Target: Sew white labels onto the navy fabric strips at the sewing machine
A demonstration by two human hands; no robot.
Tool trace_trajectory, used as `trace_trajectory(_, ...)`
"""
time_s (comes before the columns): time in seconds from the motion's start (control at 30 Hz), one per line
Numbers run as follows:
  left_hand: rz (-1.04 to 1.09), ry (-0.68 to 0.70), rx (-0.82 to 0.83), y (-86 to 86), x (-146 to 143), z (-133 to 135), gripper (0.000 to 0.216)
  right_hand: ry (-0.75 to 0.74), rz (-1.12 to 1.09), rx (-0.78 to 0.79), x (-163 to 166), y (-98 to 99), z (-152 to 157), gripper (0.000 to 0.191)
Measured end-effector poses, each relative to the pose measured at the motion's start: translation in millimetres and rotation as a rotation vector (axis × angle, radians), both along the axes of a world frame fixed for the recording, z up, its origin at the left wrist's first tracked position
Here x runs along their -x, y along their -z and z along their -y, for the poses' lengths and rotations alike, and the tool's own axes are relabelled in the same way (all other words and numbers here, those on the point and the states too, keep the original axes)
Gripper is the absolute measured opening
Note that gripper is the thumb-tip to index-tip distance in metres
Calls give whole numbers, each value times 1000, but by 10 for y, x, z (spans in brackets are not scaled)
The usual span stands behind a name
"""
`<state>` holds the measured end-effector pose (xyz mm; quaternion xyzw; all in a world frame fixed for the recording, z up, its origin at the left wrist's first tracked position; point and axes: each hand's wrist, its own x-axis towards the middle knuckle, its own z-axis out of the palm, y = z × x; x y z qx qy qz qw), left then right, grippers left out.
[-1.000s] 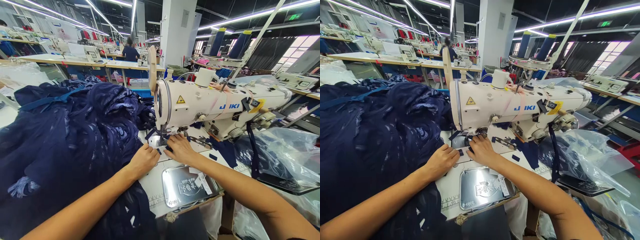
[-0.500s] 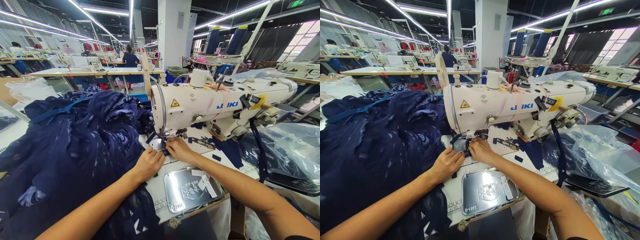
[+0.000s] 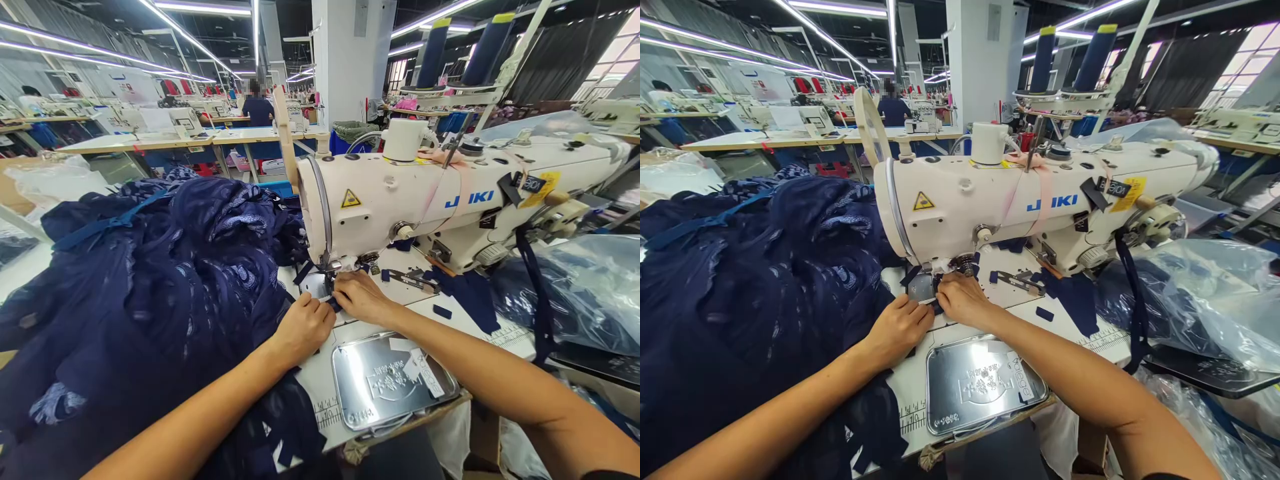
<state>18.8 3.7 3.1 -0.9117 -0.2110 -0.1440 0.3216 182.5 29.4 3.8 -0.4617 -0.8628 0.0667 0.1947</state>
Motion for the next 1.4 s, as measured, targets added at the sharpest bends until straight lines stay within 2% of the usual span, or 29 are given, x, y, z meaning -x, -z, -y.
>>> trace_trajectory(0.23, 0, -44, 36, -7, -13, 5, 18, -160, -191, 108, -168, 46, -22, 14)
trace_trajectory(0.4, 11, -59, 62, -2, -20, 2, 19, -211, -91, 71, -231, 29, 37, 18)
trace_trajectory(0.57, 15, -62, 89, -8, -13, -9, 20, -233, 20, -45, -198, 2, 120, 21)
trace_trajectory(0.77, 18, -80, 128, 17, -18, -26, 20, -224, -36, 14, -199, 13, 99, 22)
trace_trajectory(0.9, 5, -113, 167, 5, -16, -27, 19, -201, 204, -99, -116, 14, 196, 19)
trace_trajectory(1.0, -10, -113, 211, -89, 64, -2, 14, -177, 404, -188, -41, 9, 290, 15)
trace_trajectory(1.1, -1, -72, 317, -188, 194, 31, 14, -291, 518, -243, -62, -28, 270, 16)
trace_trajectory(1.23, 75, 19, 485, -173, 246, 26, 17, -479, 552, -322, -217, -101, 84, 24)
trace_trajectory(1.3, 108, 10, 549, -118, 188, 4, 17, -464, 534, -330, -287, -109, -3, 28)
trace_trajectory(1.4, 137, -55, 559, -47, 51, -21, 14, -406, 509, -314, -346, -75, -77, 32)
